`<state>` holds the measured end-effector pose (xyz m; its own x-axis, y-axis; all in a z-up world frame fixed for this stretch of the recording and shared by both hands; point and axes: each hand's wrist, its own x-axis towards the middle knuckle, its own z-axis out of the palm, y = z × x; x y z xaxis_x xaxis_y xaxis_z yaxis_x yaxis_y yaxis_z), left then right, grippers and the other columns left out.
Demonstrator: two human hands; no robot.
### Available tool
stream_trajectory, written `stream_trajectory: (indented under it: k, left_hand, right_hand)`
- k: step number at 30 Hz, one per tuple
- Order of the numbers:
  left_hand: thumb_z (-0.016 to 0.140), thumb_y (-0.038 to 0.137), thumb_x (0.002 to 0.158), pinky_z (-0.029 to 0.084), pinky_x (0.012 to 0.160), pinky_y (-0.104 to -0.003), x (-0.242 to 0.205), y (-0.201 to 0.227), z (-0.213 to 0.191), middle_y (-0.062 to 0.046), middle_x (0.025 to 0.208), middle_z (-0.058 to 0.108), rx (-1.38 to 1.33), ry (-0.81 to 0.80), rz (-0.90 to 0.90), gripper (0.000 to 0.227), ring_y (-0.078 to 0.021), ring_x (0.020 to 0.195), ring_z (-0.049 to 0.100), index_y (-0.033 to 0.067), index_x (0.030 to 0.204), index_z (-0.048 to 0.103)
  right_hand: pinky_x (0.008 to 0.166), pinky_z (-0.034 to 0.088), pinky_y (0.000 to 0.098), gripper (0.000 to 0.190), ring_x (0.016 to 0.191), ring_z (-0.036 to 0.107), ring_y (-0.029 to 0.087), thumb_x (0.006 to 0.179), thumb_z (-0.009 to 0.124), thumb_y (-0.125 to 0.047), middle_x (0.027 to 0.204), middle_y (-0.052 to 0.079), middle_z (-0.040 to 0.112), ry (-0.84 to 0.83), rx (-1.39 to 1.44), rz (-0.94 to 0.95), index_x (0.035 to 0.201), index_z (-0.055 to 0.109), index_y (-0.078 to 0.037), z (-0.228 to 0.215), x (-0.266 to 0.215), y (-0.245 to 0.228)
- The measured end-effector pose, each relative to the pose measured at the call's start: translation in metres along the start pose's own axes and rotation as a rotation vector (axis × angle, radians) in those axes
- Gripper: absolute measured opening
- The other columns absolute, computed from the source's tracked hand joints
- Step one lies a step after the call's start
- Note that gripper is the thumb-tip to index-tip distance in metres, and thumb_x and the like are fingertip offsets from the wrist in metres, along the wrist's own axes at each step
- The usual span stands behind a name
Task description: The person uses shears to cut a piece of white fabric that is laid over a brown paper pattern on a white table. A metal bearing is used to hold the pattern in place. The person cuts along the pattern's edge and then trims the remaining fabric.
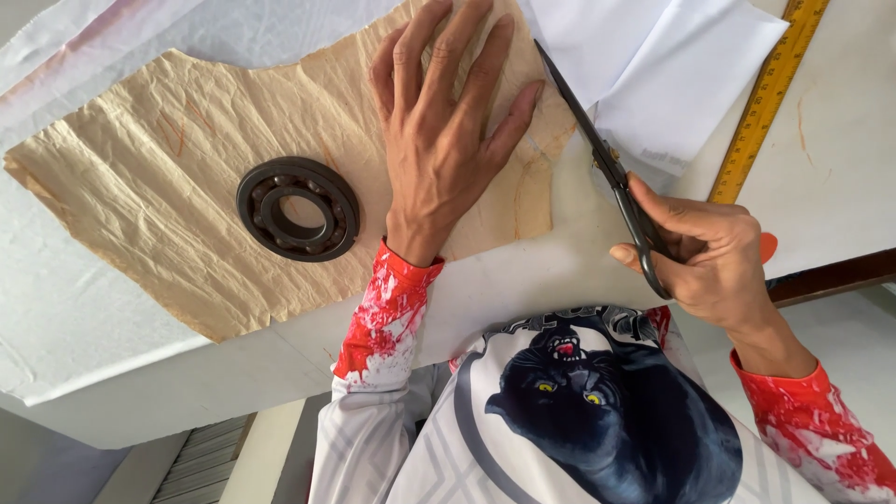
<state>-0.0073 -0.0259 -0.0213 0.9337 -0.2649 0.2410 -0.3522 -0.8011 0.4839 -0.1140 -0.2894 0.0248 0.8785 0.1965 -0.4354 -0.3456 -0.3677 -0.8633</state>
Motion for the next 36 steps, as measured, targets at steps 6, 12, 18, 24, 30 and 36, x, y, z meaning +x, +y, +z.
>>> stream_trajectory:
  k: [6, 12, 18, 24, 30, 36]
  left_hand:
    - [0.084, 0.034, 0.104, 0.045, 0.111, -0.050, 0.002, 0.001, -0.001, -0.009, 0.139, 0.059, 0.000, 0.014, 0.006, 0.038, -0.0344, 0.130, 0.059, 0.0082, 0.128, 0.069]
    - [0.083, 0.034, 0.104, 0.045, 0.111, -0.050, 0.002, 0.001, -0.001, -0.009, 0.137, 0.061, -0.003, 0.019, 0.005, 0.039, -0.0352, 0.129, 0.060, 0.0088, 0.129, 0.067]
    - [0.083, 0.035, 0.104, 0.045, 0.111, -0.050, 0.002, 0.001, -0.001, -0.009, 0.137, 0.062, -0.014, 0.016, 0.001, 0.039, -0.0351, 0.129, 0.061, 0.0077, 0.128, 0.068]
    - [0.082, 0.036, 0.104, 0.043, 0.114, -0.049, 0.002, 0.001, -0.002, -0.008, 0.138, 0.061, -0.019, 0.001, -0.008, 0.042, -0.0339, 0.132, 0.059, 0.0066, 0.131, 0.068]
    - [0.080, 0.038, 0.104, 0.041, 0.115, -0.049, 0.002, 0.001, -0.003, -0.007, 0.139, 0.062, -0.016, -0.023, -0.026, 0.042, -0.0331, 0.132, 0.059, 0.0085, 0.132, 0.067]
    - [0.079, 0.037, 0.104, 0.042, 0.114, -0.048, 0.004, 0.002, -0.004, -0.007, 0.137, 0.062, -0.023, -0.018, -0.026, 0.041, -0.0329, 0.131, 0.059, 0.0075, 0.130, 0.068]
  right_hand:
    - [0.052, 0.027, 0.0210, 0.068, 0.062, 0.031, 0.009, 0.079, 0.083, 0.000, 0.074, -0.006, 0.037, 0.043, 0.078, -0.008, 0.141, 0.056, 0.007, 0.003, 0.007, -0.008]
    - [0.054, 0.026, 0.0253, 0.070, 0.064, 0.027, 0.013, 0.080, 0.083, 0.004, 0.071, -0.001, 0.030, 0.019, -0.012, -0.044, 0.144, 0.054, 0.005, 0.003, 0.012, -0.006]
    - [0.052, 0.023, 0.0258, 0.068, 0.063, 0.022, 0.012, 0.081, 0.084, 0.002, 0.074, -0.003, 0.024, 0.021, -0.066, -0.046, 0.144, 0.056, 0.003, 0.003, 0.013, -0.010]
    - [0.053, 0.027, 0.0242, 0.070, 0.063, 0.030, 0.012, 0.079, 0.082, 0.004, 0.071, 0.001, 0.035, 0.045, 0.084, -0.016, 0.142, 0.054, 0.010, 0.011, 0.024, -0.024]
    - [0.055, 0.027, 0.0271, 0.066, 0.066, 0.027, 0.015, 0.083, 0.082, 0.003, 0.073, 0.001, 0.030, 0.022, -0.039, -0.053, 0.143, 0.056, 0.008, 0.010, 0.026, -0.017]
    - [0.051, 0.026, 0.0237, 0.069, 0.061, 0.027, 0.010, 0.080, 0.083, 0.001, 0.071, -0.003, 0.031, 0.036, 0.020, -0.008, 0.142, 0.056, 0.007, 0.009, 0.027, -0.022]
